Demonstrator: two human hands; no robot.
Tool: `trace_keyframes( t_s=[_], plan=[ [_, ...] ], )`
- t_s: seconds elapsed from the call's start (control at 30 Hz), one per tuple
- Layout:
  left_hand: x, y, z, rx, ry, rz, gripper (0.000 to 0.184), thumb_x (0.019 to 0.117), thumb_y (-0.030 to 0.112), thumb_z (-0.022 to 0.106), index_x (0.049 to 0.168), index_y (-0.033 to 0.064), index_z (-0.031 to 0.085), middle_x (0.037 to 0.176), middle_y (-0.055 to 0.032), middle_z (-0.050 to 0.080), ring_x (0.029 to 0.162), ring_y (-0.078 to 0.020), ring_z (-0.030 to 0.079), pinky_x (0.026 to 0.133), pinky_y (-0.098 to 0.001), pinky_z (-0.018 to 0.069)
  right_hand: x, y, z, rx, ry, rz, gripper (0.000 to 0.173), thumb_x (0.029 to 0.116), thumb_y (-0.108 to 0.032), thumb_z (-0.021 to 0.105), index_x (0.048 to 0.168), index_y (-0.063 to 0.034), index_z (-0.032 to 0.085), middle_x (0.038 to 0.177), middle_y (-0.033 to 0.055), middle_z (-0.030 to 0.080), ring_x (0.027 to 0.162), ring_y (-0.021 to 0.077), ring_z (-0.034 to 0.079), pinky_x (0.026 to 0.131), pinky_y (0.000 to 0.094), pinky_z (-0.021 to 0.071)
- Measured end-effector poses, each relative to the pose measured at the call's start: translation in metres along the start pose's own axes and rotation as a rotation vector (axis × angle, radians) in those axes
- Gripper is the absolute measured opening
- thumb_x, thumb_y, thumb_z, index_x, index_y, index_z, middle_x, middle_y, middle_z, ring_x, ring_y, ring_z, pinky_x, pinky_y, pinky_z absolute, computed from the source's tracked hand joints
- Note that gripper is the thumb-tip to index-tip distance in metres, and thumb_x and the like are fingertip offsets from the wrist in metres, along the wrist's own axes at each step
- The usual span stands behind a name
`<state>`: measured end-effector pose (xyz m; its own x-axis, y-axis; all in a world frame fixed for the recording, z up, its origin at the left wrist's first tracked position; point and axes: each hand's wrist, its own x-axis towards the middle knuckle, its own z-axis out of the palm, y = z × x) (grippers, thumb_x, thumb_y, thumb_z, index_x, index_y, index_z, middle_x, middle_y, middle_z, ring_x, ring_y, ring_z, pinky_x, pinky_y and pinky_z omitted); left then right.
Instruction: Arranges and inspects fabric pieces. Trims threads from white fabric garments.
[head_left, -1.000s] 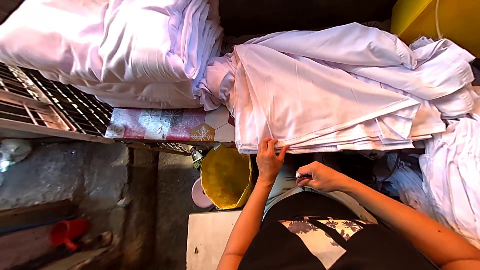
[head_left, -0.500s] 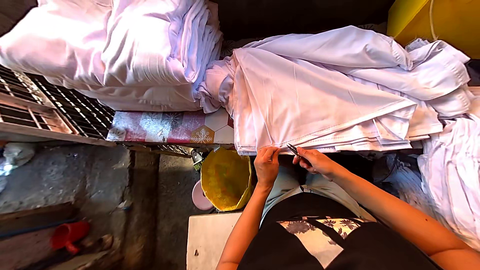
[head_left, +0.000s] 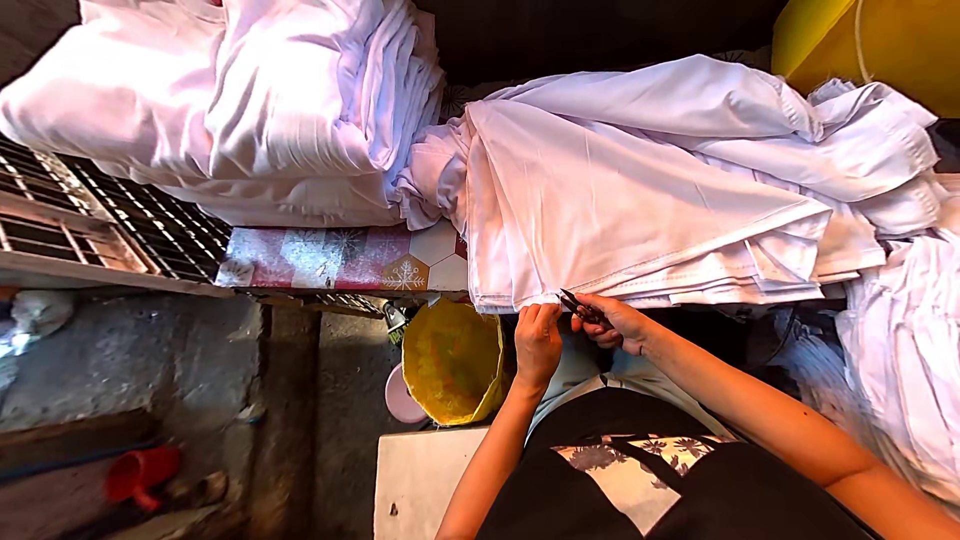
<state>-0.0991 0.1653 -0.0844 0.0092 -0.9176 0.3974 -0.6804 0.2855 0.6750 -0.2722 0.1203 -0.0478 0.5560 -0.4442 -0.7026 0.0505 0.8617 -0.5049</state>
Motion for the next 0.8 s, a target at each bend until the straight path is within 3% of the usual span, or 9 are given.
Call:
trace_keyframes(
  t_s=[0.2,0.27,0.33,0.4,0.43,0.5,0.57,0.67,0.8],
  plan=[
    [-0.001,0.000,-0.003,-0.110,-0.013,-0.045,0.015,0.0937,0.000,0.059,0.089,-0.0031,0.073,0.084,-0.0138,0.071,0.086,-0.0254,0.069,0.084,-0.0355,0.0555,-0.008,0.002,0.009,-0.072,0.186,-0.084,0.046,0.1118,-0.040,0.038,0.080,-0.0121,0.058,0.051,-0.0105,0.035,0.038,-0.0009,0.026,0.038,0.0156,0.0219],
    [-0.007,-0.003,-0.020,-0.073,-0.058,-0.074,0.015,0.0950,0.001,0.059,0.090,-0.0029,0.073,0.085,-0.0142,0.071,0.087,-0.0268,0.069,0.085,-0.0382,0.0561,-0.015,-0.002,0.006,-0.321,0.283,-0.258,0.045,0.1122,-0.034,0.039,0.083,-0.0095,0.063,0.053,-0.0106,0.037,0.042,-0.0008,0.030,0.042,0.0164,0.0260],
    [-0.013,-0.008,-0.049,0.083,-0.188,-0.188,0.017,0.0971,0.003,0.058,0.094,-0.0044,0.073,0.088,-0.0185,0.071,0.090,-0.0346,0.070,0.085,-0.0478,0.0557,-0.017,-0.003,0.001,-0.796,0.477,-0.502,0.034,0.1047,-0.034,0.058,0.091,-0.0053,0.069,0.065,-0.0033,0.047,0.058,0.0078,0.042,0.060,0.0280,0.0383],
    [-0.012,-0.015,-0.083,0.339,-0.452,-0.465,0.021,0.1001,0.007,0.057,0.106,-0.0050,0.073,0.105,-0.0278,0.069,0.109,-0.0455,0.065,0.096,-0.0580,0.0510,-0.004,-0.002,0.002,-1.218,0.612,-0.756,0.046,0.0908,-0.043,0.075,0.099,0.0023,0.070,0.078,0.0141,0.065,0.070,0.0297,0.064,0.065,0.0503,0.0510],
    [-0.009,-0.021,-0.095,0.425,-0.561,-0.628,0.024,0.0998,0.009,0.058,0.115,-0.0041,0.072,0.120,-0.0311,0.064,0.121,-0.0488,0.058,0.102,-0.0603,0.0461,0.005,-0.001,0.002,-1.379,0.623,-0.852,0.048,0.0895,-0.041,0.077,0.106,0.0033,0.073,0.086,0.0185,0.071,0.074,0.0360,0.071,0.064,0.0553,0.0556],
    [-0.009,-0.036,-0.112,0.497,-0.586,-0.763,0.033,0.0974,0.013,0.066,0.127,-0.0020,0.068,0.141,-0.0329,0.052,0.132,-0.0523,0.047,0.107,-0.0616,0.0418,0.022,-0.002,0.003,-1.529,0.585,-0.977,0.025,0.0895,-0.023,0.075,0.096,0.0015,0.073,0.080,0.0184,0.068,0.066,0.0372,0.069,0.053,0.0534,0.0524],
    [-0.006,-0.040,-0.123,0.472,-0.474,-0.675,0.033,0.0963,0.013,0.068,0.126,-0.0012,0.069,0.142,-0.0324,0.051,0.131,-0.0529,0.048,0.106,-0.0605,0.0427,0.023,-0.014,0.008,-1.423,0.538,-0.908,0.013,0.0912,-0.010,0.069,0.087,0.0011,0.072,0.077,0.0168,0.067,0.070,0.0362,0.069,0.058,0.0543,0.0518],
    [-0.001,-0.043,-0.119,0.330,-0.253,-0.396,0.021,0.0946,0.008,0.069,0.111,-0.0023,0.074,0.128,-0.0288,0.063,0.120,-0.0488,0.059,0.102,-0.0592,0.0472,0.016,-0.040,0.002,-1.218,0.465,-0.712,0.017,0.0972,-0.013,0.067,0.087,0.0007,0.069,0.077,0.0142,0.065,0.074,0.0297,0.065,0.068,0.0522,0.0516],
    [0.019,-0.042,-0.083,0.156,-0.172,-0.247,0.030,0.0910,0.020,0.076,0.109,-0.0029,0.074,0.117,-0.0235,0.068,0.110,-0.0405,0.065,0.095,-0.0545,0.0528,0.023,-0.040,0.006,-1.358,0.356,-0.833,0.040,0.0840,-0.035,0.084,0.101,-0.0010,0.073,0.094,0.0141,0.071,0.084,0.0301,0.070,0.072,0.0534,0.0560]
  ],
)
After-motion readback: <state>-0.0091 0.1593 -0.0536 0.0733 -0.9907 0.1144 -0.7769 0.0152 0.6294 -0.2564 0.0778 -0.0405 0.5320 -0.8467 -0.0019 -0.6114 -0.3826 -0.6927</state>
